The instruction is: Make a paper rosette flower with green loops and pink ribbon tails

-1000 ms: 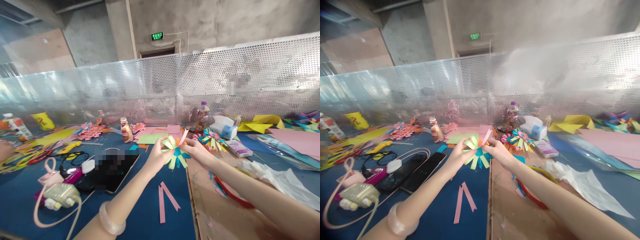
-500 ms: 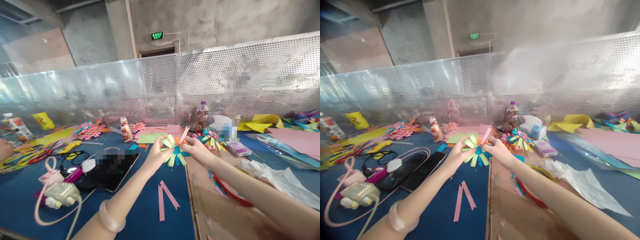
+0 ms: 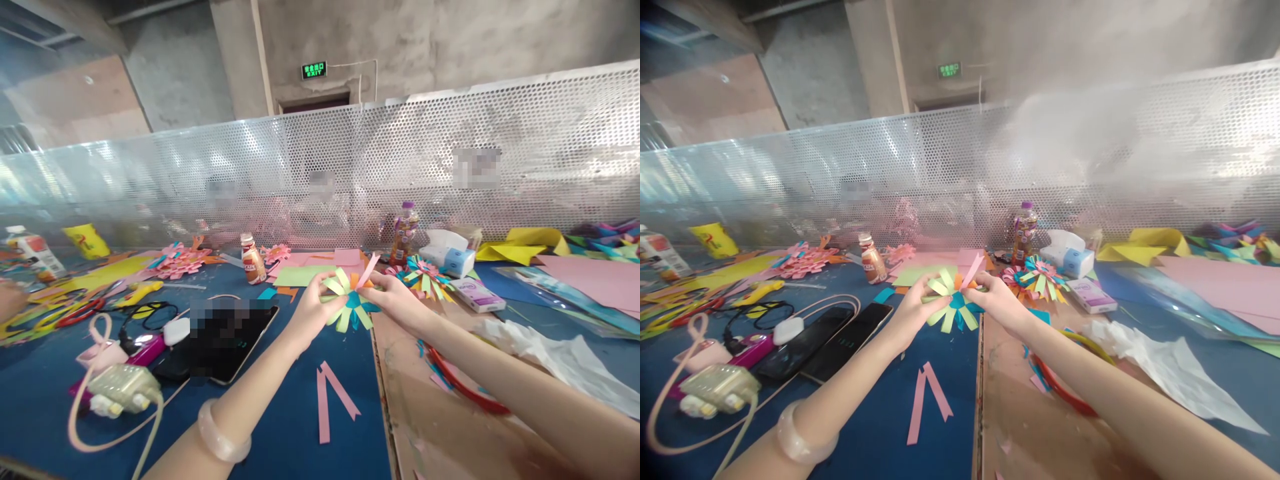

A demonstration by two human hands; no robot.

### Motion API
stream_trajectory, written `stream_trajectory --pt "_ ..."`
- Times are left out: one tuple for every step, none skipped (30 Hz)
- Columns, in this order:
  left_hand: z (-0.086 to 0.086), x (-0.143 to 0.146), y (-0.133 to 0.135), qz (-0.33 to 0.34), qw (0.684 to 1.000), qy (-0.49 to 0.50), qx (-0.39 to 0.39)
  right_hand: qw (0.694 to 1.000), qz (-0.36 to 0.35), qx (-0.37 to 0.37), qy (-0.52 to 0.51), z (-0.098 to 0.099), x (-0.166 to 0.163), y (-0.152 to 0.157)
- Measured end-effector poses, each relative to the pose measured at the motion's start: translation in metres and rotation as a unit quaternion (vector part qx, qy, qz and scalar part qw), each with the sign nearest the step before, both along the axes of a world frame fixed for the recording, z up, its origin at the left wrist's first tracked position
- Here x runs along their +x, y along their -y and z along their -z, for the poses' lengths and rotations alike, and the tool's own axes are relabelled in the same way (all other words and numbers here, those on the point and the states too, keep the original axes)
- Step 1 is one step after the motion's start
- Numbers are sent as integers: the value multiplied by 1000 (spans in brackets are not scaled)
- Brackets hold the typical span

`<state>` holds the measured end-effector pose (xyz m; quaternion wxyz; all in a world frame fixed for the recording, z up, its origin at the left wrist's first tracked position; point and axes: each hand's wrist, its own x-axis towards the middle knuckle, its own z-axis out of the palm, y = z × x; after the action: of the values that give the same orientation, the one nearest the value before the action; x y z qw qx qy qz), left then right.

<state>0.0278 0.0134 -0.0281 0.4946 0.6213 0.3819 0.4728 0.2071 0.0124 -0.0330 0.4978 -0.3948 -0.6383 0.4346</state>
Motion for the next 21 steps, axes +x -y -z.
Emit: stream_trajectory --pt "0 0 0 2 1000 1 -1 1000 0 1 2 0 0 0" --pt "1 0 -1 3 1000 3 -3 1000 -1 3 4 1 0 0" --pt "1 0 -1 4 1000 6 -5 1000 -1 4 7 1 0 0" --pt "2 0 -1 3 1000 8 -6 1000 -1 6 10 1 1 0" --pt "2 0 -2 1 1000 8 -5 1000 -1 8 14 1 1 0" --pt "2 0 -2 -1 1000 7 -3 1000 0 10 19 2 1 -1" --pt "3 1 -2 -3 1000 5 0 1000 2 13 25 2 1 -1" --pt "3 1 -2 -5 1000 2 2 999 4 17 31 2 1 -1" --pt "3 1 -2 -7 1000 -1 2 999 7 24 39 2 1 -1" --pt "3 1 -2 -10 1000 -3 1 998 9 32 47 2 2 -1" --pt "3 1 -2 -13 1000 -3 -1 997 12 43 57 2 2 -1" --pt "2 1 -2 -15 1000 -1 -2 996 17 57 68 1 2 0" --pt "2 1 -3 -13 1000 6 -1 994 25 75 80 0 3 0" --pt "1 0 -5 -9 1000 18 4 990 37 96 94 -1 3 1" --pt "1 -1 -7 -4 999 34 11 985 52 122 108 -2 3 1" --pt "0 -3 -9 0 998 51 21 978 71 152 124 -3 3 2" --pt "0 -4 -12 -1 997 67 32 969 91 185 140 -3 3 3" --pt "0 -6 -14 -8 996 81 43 957 111 219 156 -3 3 4" --pt "1 -8 -17 -22 994 91 54 943 127 254 172 -2 3 5" --pt "2 -9 -20 -39 993 98 61 929 138 287 189 0 2 6" --pt "2 -11 -22 -57 991 103 66 915 141 318 207 3 2 8"
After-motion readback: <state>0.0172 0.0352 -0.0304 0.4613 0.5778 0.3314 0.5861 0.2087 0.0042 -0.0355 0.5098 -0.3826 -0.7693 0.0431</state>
